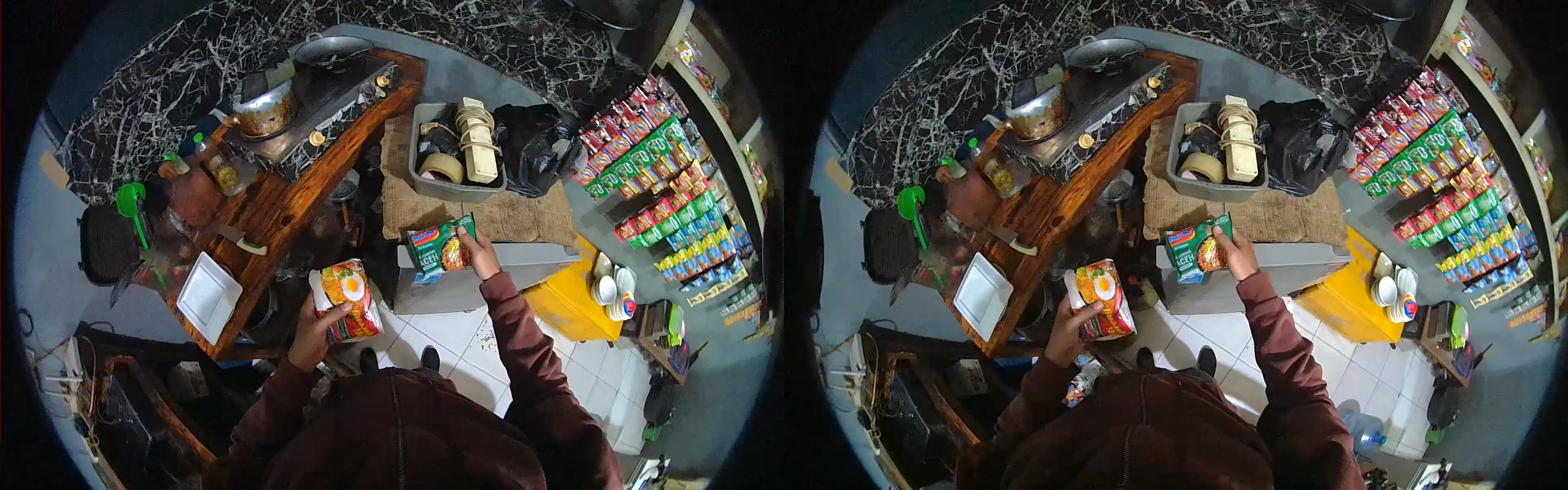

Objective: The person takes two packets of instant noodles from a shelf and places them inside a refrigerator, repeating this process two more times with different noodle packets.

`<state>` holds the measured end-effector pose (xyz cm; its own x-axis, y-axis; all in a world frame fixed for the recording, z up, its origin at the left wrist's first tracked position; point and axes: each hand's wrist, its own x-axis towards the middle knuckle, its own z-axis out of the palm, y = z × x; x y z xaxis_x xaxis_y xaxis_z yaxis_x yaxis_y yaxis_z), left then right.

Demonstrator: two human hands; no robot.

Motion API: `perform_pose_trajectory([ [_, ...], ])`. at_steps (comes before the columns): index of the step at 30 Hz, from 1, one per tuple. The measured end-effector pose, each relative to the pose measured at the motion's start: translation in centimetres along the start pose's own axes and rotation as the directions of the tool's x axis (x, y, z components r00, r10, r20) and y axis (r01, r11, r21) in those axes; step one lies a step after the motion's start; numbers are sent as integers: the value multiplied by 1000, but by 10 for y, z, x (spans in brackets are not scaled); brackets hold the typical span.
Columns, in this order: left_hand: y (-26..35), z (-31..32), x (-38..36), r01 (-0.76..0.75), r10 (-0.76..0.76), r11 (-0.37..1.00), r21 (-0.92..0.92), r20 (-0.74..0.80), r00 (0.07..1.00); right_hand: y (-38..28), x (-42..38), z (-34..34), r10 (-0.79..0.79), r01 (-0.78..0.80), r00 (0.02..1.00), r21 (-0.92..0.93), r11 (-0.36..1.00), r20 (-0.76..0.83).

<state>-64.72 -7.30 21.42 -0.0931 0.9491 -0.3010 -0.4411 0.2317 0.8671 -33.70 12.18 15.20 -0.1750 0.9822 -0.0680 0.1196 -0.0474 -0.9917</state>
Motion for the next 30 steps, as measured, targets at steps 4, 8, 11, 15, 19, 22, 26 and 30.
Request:
perform_pose_trajectory([
  [4, 10, -11, 7, 21, -13, 998, -56, 137, 991, 0, -8, 8, -30, 31, 996, 16, 999, -81],
  [8, 17, -18, 16, 97, -95, 995, -2, 199, 975, -1, -48, 9, 55, -64, 989, -60, 996, -135],
  [11, 12, -17, 25, 124, -119, 992, -6, 238, 964, -2, -94, 7, 34, -4, 988, 197, 980, -148],
  [15, -4, -8, 37, 178, -185, 983, 51, 304, 935, 12, -148, -21, 123, 0, 941, 365, 931, -315],
  [19, -20, 7, 49, 282, -282, 957, 62, 414, 865, -15, -198, -29, 151, 58, 866, 395, 917, -477],
  [22, -24, 27, 53, 324, -330, 941, 101, 497, 803, -6, -227, -47, 155, 71, 823, 369, 927, -546],
  [26, -30, 62, 56, 310, -368, 930, 199, 528, 765, 1, -258, -76, 158, 112, 750, 359, 927, -642],
  [30, -44, 90, 61, 307, -399, 917, 255, 581, 710, -8, -274, -100, 169, 207, 679, 408, 889, -714],
])
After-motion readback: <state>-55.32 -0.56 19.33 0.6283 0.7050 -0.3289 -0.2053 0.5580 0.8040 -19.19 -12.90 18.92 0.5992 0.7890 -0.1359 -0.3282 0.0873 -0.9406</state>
